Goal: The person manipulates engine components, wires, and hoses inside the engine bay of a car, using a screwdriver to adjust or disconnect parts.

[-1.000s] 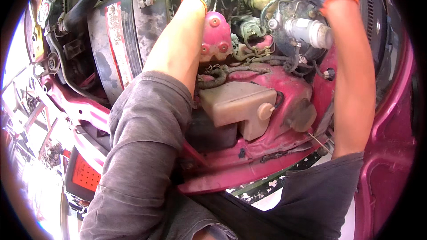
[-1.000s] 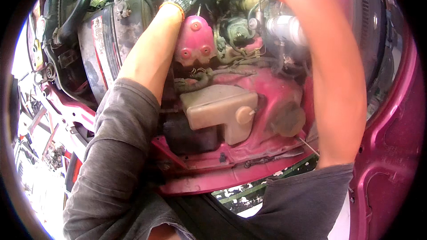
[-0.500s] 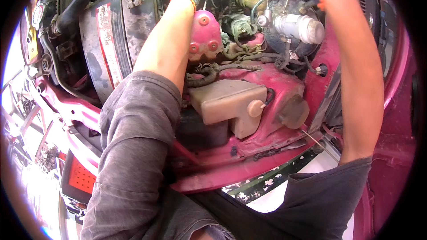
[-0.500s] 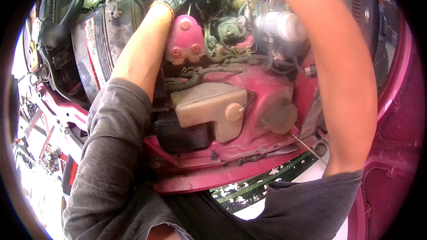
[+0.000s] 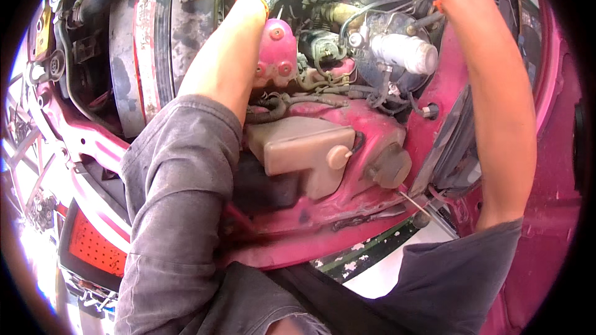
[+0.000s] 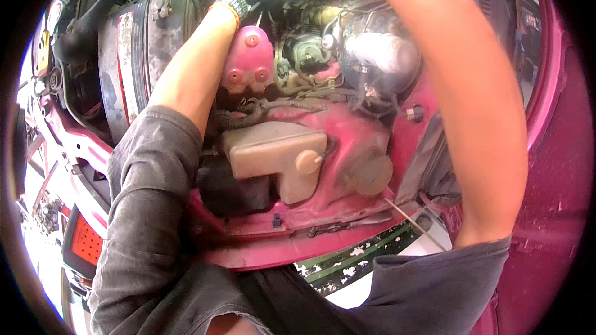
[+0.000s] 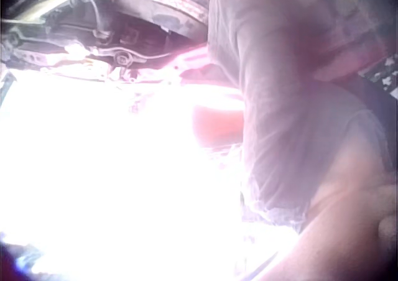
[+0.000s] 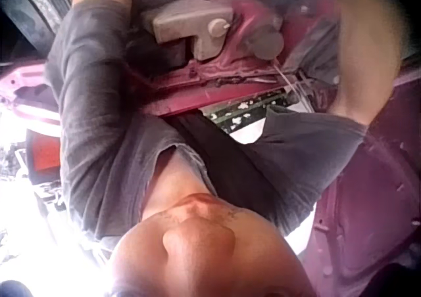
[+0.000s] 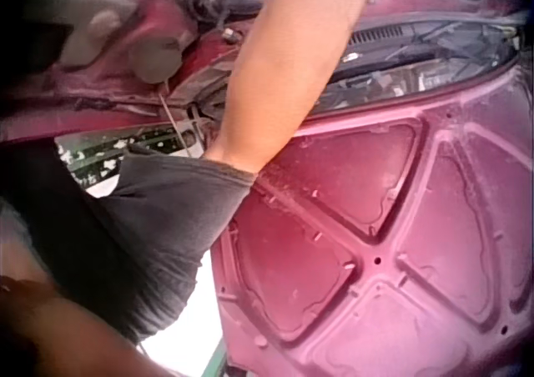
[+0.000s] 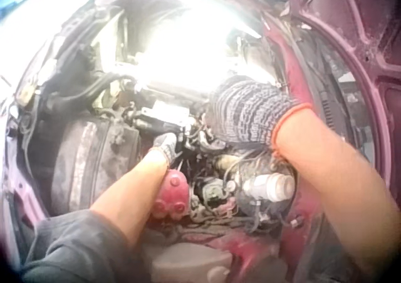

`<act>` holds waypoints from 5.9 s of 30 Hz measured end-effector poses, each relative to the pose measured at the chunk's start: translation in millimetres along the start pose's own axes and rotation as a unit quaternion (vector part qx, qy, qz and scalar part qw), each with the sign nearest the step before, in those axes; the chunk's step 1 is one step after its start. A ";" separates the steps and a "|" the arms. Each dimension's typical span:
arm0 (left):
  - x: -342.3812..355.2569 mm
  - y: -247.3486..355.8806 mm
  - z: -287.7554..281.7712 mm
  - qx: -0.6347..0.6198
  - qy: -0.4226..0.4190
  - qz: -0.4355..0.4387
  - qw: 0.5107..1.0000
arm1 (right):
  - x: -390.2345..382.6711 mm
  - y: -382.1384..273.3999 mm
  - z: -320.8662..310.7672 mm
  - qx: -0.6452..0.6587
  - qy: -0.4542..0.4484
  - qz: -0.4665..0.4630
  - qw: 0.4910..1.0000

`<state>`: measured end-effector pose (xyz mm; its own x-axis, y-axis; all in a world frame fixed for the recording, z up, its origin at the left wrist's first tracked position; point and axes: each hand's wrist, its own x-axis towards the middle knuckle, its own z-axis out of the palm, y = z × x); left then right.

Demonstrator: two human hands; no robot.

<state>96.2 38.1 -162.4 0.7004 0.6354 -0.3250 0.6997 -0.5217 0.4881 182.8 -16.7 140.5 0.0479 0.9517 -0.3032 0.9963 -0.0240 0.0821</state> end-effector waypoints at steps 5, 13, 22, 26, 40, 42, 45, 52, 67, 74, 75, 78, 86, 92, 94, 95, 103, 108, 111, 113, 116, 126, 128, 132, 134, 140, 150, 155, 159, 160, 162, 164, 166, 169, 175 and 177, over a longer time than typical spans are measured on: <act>13.6 -2.5 17.3 -0.051 0.030 -0.011 0.998 | 15.4 2.4 1.5 -0.017 -0.004 -0.019 1.000; 2.6 17.9 3.3 -0.202 0.005 -0.077 0.976 | 21.8 4.1 4.4 -0.038 -0.022 -0.037 0.998; 22.8 9.0 33.0 -0.492 0.015 -0.232 0.839 | 33.4 -2.4 1.2 -0.054 -0.026 -0.055 0.997; 31.6 9.6 42.2 -0.406 -0.011 -0.177 0.897 | 34.9 0.6 1.9 -0.054 -0.028 -0.051 0.997; 40.0 0.5 49.1 -0.342 -0.001 -0.150 0.928 | 38.1 2.5 9.7 -0.065 -0.007 -0.098 0.993; 31.7 -7.3 45.0 -0.412 0.008 -0.180 0.893 | 41.9 9.7 19.5 -0.131 0.003 -0.139 0.982; 23.0 12.2 32.1 -0.501 0.007 -0.208 0.840 | 36.9 15.2 14.8 -0.253 0.004 -0.174 0.951; 15.4 25.5 17.5 -0.539 -0.034 -0.247 0.804 | 24.2 -7.2 15.6 -0.177 -0.015 -0.011 0.984; 53.3 -14.7 74.3 -0.305 -0.021 -0.140 0.942 | 8.3 -1.3 19.3 -0.076 0.030 0.034 0.996; 37.4 -8.7 48.6 -0.257 -0.023 -0.118 0.959 | 3.7 13.0 30.1 -0.096 0.052 0.017 0.994; 53.3 -32.4 68.8 -0.232 -0.003 -0.115 0.966 | 10.2 -0.4 22.0 -0.037 0.026 0.043 0.998; 27.1 -18.1 43.0 -0.090 -0.038 -0.028 0.995 | 8.0 0.7 22.5 0.018 -0.010 0.084 0.996; 23.5 -10.5 35.6 -0.069 0.000 -0.024 0.997 | 8.9 10.2 33.9 -0.113 0.090 -0.026 0.989; 29.5 3.1 38.4 -0.040 -0.007 0.002 0.999 | -5.4 9.3 19.6 -0.002 0.001 0.095 0.996; 33.6 4.1 42.7 -0.053 -0.015 -0.001 0.998 | -9.0 28.3 32.0 -0.085 0.040 0.017 0.995; 35.8 -11.6 45.8 -0.061 -0.022 -0.019 0.998 | -3.6 3.2 22.8 0.020 0.013 0.074 0.997; 67.9 -37.4 94.7 -0.361 -0.035 -0.172 0.916 | 1.8 -9.6 10.8 0.048 0.016 0.025 0.998; 46.8 29.2 53.2 -0.430 -0.078 -0.162 0.885 | -7.0 38.0 20.9 -0.188 0.008 0.020 0.982; 36.7 -12.2 48.9 -0.543 -0.029 -0.250 0.801 | 3.6 -17.5 0.0 0.196 -0.096 0.147 0.965; 51.1 -26.6 65.5 -0.427 -0.002 -0.209 0.880 | 3.6 2.2 17.3 0.000 -0.055 0.096 0.994; 49.7 -5.3 61.4 -0.269 -0.034 -0.117 0.956 | -12.4 22.6 28.8 -0.135 -0.011 0.036 0.990; 27.4 8.6 33.2 -0.358 -0.003 -0.169 0.918 | -16.3 -17.8 18.8 -0.003 0.018 0.100 0.995; 5.8 25.7 3.9 -0.419 -0.027 -0.189 0.888 | -12.1 0.0 26.2 -0.121 -0.010 0.091 0.988; 40.8 -24.6 49.1 -0.304 -0.009 -0.146 0.941 | -0.9 -17.9 13.6 -0.078 -0.034 0.004 0.996; 39.5 -12.2 54.7 -0.285 -0.021 -0.120 0.951 | -6.0 2.4 27.6 -0.129 0.000 -0.065 0.990; 27.2 1.8 17.8 -0.532 -0.057 -0.252 0.807 | 6.3 -10.9 6.8 -0.092 -0.109 0.055 0.988; -0.4 19.9 -0.8 -0.470 -0.017 -0.176 0.865 | 3.4 1.5 29.3 -0.034 -0.024 0.074 0.996; -8.8 21.8 -6.7 -0.469 0.000 -0.188 0.863 | 6.5 2.8 26.4 -0.134 -0.143 0.055 0.979; -5.6 24.5 -2.2 -0.502 0.001 -0.210 0.839 | 10.9 3.3 25.5 0.012 -0.112 0.156 0.981; -4.7 23.1 -0.8 -0.502 0.002 -0.219 0.837 | 5.6 2.3 29.1 -0.083 -0.062 0.028 0.994; -3.2 20.9 -1.7 -0.496 0.004 -0.236 0.836 | 3.0 2.5 31.4 -0.191 -0.042 -0.090 0.977; -7.0 19.6 -7.4 -0.481 -0.010 -0.234 0.845 | 4.1 0.7 27.2 -0.085 -0.095 0.059 0.990; 10.0 15.9 16.1 -0.456 0.005 -0.209 0.865 | 15.2 -2.4 11.7 0.140 -0.223 0.303 0.916; 22.9 15.6 34.3 -0.513 -0.009 -0.221 0.829 | 7.1 6.2 26.4 0.102 -0.101 0.196 0.970; 16.0 16.9 31.2 -0.459 0.003 -0.195 0.866 | -1.8 24.0 38.1 -0.027 -0.107 0.078 0.991; 8.0 23.4 24.1 -0.473 0.006 -0.191 0.860 | 1.2 51.8 33.5 0.202 -0.219 0.339 0.892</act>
<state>121.6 17.3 -173.0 0.4383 0.6671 -0.6024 0.4473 0.4194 0.7900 236.9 -27.0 112.6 0.5845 0.4672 -0.6634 0.6671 -0.7421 0.0651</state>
